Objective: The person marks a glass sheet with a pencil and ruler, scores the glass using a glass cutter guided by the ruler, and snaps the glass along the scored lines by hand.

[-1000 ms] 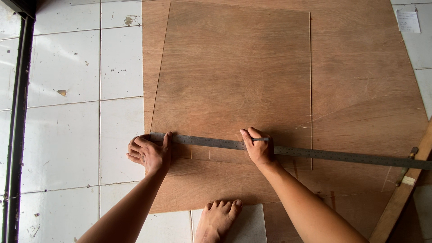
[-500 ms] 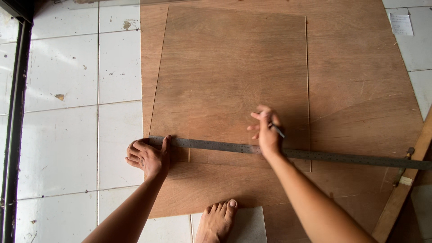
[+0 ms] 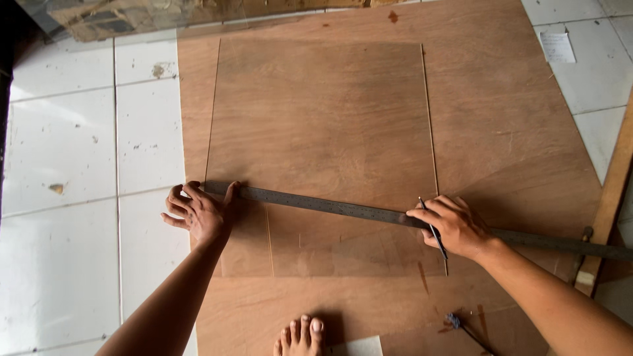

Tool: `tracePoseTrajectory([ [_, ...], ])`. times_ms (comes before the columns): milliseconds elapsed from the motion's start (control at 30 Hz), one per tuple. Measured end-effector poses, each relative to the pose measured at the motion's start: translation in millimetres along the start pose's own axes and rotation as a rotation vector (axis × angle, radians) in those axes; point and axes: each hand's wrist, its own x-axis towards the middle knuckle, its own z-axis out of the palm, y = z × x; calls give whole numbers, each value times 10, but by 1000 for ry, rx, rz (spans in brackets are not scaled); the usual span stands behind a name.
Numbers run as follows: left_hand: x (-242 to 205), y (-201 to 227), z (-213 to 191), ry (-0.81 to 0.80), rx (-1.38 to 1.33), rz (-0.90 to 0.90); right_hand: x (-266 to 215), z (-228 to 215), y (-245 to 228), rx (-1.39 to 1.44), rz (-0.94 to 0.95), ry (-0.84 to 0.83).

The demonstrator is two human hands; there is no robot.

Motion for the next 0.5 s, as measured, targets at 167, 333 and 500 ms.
tracePoseTrajectory([
  [167, 634, 163, 398, 103, 36, 16, 413, 187, 502, -88, 143, 139],
  [333, 1130, 576, 553, 150, 96, 5, 929, 202, 952, -148, 395, 72],
  [500, 1486, 875, 685, 99, 104, 21, 1185, -39, 1091, -100, 554, 59],
])
